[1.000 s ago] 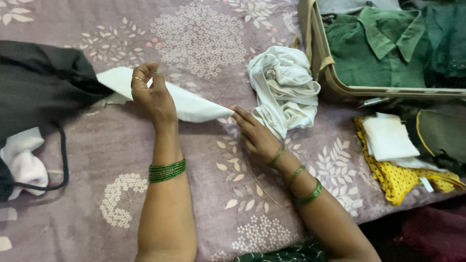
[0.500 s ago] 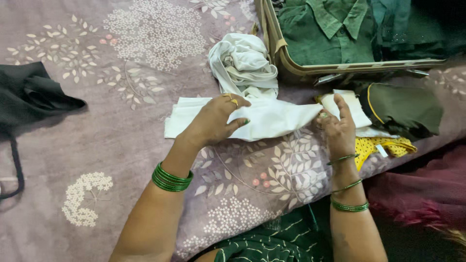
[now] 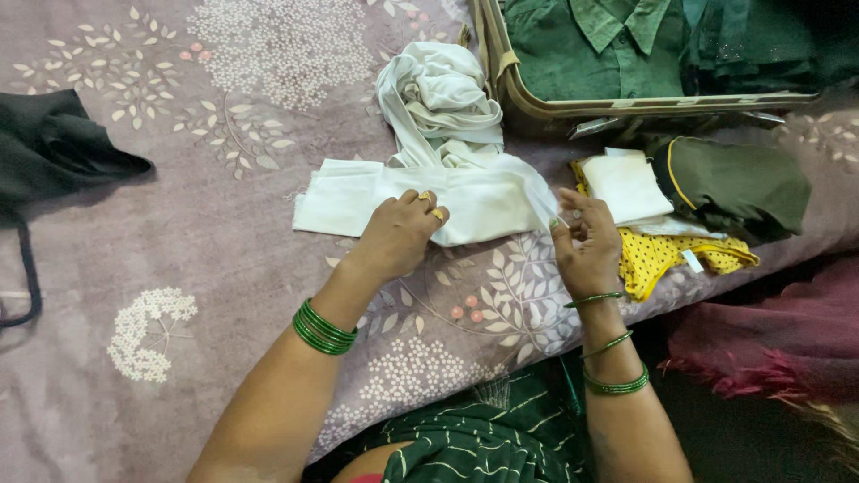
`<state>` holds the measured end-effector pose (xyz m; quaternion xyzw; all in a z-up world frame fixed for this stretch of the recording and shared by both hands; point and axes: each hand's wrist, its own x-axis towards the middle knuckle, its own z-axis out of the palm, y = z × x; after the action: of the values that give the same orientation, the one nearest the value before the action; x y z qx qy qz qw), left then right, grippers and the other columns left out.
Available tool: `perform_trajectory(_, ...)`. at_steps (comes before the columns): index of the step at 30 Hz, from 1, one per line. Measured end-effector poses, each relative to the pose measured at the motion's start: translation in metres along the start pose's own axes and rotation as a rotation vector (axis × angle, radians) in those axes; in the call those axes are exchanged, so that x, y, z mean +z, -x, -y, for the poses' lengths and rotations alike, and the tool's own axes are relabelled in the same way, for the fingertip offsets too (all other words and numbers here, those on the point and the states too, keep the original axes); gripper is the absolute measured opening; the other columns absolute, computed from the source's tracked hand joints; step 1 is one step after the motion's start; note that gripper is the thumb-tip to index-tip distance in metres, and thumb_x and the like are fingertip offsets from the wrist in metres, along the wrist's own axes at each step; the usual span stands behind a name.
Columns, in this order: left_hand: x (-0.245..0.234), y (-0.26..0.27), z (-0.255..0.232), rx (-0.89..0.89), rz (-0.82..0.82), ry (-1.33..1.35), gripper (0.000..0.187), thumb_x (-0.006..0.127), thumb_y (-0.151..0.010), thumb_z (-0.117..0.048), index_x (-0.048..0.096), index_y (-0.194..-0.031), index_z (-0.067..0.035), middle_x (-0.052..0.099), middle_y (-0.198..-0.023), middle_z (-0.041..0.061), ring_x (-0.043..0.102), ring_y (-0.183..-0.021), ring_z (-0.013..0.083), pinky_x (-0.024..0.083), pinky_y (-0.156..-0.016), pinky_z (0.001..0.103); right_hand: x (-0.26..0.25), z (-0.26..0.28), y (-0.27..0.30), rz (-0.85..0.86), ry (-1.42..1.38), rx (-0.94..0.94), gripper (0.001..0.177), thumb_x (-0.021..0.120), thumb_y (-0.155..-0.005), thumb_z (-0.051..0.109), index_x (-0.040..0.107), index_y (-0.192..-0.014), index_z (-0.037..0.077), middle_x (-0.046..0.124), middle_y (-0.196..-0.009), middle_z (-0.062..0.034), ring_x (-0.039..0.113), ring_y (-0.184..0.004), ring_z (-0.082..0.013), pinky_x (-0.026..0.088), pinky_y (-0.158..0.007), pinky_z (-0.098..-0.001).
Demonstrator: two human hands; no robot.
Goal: The person folds several white and colored cloths by hand on a bed and places them into an open suitcase already containing folded green garments.
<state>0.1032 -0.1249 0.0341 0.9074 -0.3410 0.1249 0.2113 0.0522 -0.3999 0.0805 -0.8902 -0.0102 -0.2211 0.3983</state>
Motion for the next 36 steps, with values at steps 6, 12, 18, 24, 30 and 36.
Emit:
perform_trajectory(6,0.007,0.014,-0.004,0.107,0.018,0.014,0.016,0.066,-0.079,-0.007,0.071,-0.094,-0.01,0.067,-0.098,0.006,0.064,-0.1,0.0265,0.055,-0.081,0.04,-0.007,0.025,-0.011,-0.035,0.099,-0.294,0.039,0.068,-0.087,-0.006,0.068,-0.126,0.003,0.065,-0.12,-0.0134,0.063,-0.107,-0.0265,0.052,-0.094,-0.0361)
perform_trajectory(12,0.002,0.024,-0.012,0.095,0.034,0.031,0.014,0.066,-0.079,-0.006,0.072,-0.091,-0.01,0.068,-0.096,0.005,0.064,-0.097,0.0255,0.055,-0.08,0.039,0.027,0.053,-0.036,0.188,0.163,-0.565,0.031,0.073,-0.087,0.001,0.071,-0.117,0.007,0.068,-0.119,-0.0119,0.063,-0.114,-0.0331,0.05,-0.101,-0.0433)
perform_trajectory(18,-0.003,0.025,-0.007,0.083,-0.034,0.146,0.007,0.069,-0.083,-0.012,0.072,-0.089,-0.009,0.068,-0.09,0.006,0.065,-0.091,0.0272,0.056,-0.078,0.041,0.098,0.019,-0.076,0.491,0.182,-0.602,0.041,0.069,-0.085,0.003,0.068,-0.126,0.008,0.07,-0.121,-0.0148,0.06,-0.118,-0.0367,0.047,-0.102,-0.0468)
perform_trajectory(24,0.003,0.026,-0.002,0.054,-0.031,0.269,0.009,0.071,-0.084,-0.013,0.073,-0.092,-0.011,0.07,-0.09,0.007,0.067,-0.091,0.0278,0.056,-0.077,0.04,0.122,0.003,-0.099,0.659,0.248,-0.4,0.043,0.07,-0.082,0.007,0.07,-0.125,0.009,0.072,-0.111,-0.017,0.065,-0.105,-0.0371,0.051,-0.094,-0.0446)
perform_trajectory(30,0.007,0.021,-0.011,-0.148,0.142,0.449,0.022,0.071,-0.093,-0.03,0.076,-0.094,-0.008,0.074,-0.087,0.01,0.07,-0.079,0.0274,0.056,-0.075,0.037,0.089,0.037,-0.092,0.615,0.256,-0.402,0.02,0.08,-0.082,0.019,0.074,-0.099,0.01,0.072,-0.091,-0.013,0.07,-0.085,-0.0321,0.055,-0.077,-0.0434)
perform_trajectory(36,0.014,0.023,-0.032,-0.789,0.269,1.342,0.065,0.06,-0.093,-0.059,0.072,-0.1,0.005,0.075,-0.086,0.015,0.071,-0.068,0.0204,0.058,-0.058,0.029,0.034,0.078,-0.029,0.549,0.293,-0.631,0.005,0.071,-0.09,0.016,0.073,-0.094,0.018,0.065,-0.085,-0.0049,0.066,-0.075,-0.0309,0.052,-0.063,-0.043)
